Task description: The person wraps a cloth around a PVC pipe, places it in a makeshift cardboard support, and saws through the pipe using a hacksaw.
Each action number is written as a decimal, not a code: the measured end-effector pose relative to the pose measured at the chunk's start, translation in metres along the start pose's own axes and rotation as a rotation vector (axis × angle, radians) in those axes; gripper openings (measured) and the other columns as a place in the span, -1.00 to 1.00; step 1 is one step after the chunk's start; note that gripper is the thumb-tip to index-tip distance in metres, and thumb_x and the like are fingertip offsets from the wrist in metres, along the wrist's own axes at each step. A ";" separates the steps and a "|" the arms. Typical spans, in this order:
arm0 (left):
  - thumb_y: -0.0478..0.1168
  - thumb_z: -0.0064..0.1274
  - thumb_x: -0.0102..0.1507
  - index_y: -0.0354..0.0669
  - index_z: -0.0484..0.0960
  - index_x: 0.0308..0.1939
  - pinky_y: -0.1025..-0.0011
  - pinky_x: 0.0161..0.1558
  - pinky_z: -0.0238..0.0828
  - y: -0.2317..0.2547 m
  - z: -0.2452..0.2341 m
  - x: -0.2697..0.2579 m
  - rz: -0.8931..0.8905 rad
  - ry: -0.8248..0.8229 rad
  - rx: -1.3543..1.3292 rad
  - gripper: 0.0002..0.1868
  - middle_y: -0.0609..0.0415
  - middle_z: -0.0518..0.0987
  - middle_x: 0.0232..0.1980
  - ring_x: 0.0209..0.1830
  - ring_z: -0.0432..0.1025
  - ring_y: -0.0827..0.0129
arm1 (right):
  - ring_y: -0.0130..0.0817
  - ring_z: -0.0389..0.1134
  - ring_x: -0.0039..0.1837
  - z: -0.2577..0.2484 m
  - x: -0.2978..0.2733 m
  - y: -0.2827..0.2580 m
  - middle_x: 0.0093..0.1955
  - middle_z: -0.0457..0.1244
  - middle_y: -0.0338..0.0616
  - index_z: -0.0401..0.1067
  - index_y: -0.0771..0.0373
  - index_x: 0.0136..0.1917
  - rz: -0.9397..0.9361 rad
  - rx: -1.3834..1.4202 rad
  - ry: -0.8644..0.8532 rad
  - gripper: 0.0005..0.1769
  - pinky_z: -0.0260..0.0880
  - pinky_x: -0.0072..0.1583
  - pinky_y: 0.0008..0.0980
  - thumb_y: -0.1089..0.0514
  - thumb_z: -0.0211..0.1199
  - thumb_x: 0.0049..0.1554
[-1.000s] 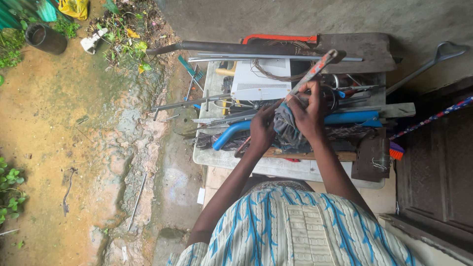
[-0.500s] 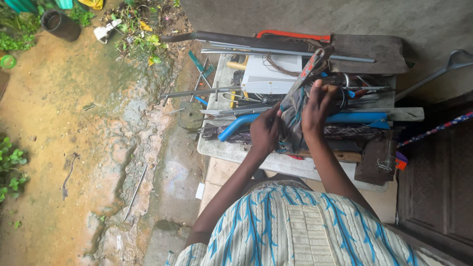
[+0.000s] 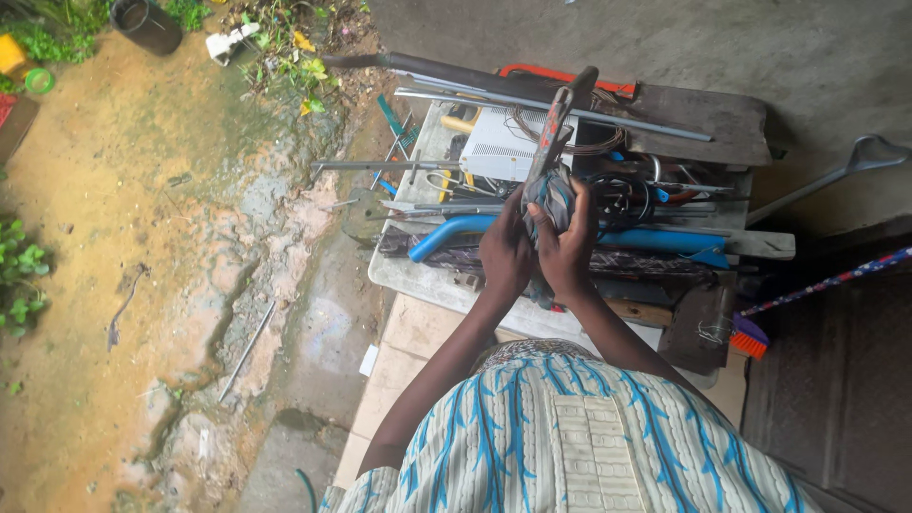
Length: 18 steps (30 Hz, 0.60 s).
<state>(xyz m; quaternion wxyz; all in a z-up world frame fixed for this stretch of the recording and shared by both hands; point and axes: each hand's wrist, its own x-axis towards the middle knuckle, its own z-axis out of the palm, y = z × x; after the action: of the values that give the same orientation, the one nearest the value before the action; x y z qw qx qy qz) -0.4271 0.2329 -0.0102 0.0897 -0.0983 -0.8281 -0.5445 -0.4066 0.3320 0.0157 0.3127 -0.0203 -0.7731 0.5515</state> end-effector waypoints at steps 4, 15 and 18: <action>-0.38 -0.13 0.31 0.07 0.43 0.44 0.13 -0.26 0.43 -0.007 0.009 -0.020 0.057 0.123 -0.021 -0.41 -0.20 0.59 -0.25 -0.32 0.53 -0.06 | -0.10 0.34 0.27 -0.006 -0.002 0.005 0.23 0.25 0.07 0.28 0.45 0.33 -0.089 -0.025 -0.037 -0.56 0.33 0.32 -0.18 0.23 0.32 0.27; -0.19 -0.07 0.41 0.05 0.49 0.31 0.14 -0.36 0.39 0.006 -0.006 -0.048 -0.010 0.294 0.129 -0.63 -0.14 0.60 -0.35 -0.37 0.56 -0.04 | -0.03 0.31 0.22 -0.004 0.004 -0.016 0.18 0.21 0.13 0.31 0.45 0.29 -0.243 0.009 -0.176 -0.63 0.32 0.27 -0.17 0.32 0.29 0.26; -0.15 -0.12 0.44 0.06 0.53 0.24 0.15 -0.35 0.40 0.004 -0.010 -0.056 -0.024 0.361 0.107 -0.71 -0.13 0.62 -0.33 -0.35 0.57 -0.05 | -0.06 0.35 0.14 -0.004 -0.007 -0.015 0.09 0.24 0.10 0.35 0.44 0.26 -0.201 0.015 -0.271 -0.65 0.35 0.18 -0.22 0.32 0.31 0.24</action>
<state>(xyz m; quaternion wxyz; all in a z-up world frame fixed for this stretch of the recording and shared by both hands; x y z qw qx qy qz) -0.3718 0.2215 -0.0174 0.2354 0.0157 -0.8274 -0.5096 -0.3947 0.3266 0.0267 0.2590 0.1340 -0.8023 0.5209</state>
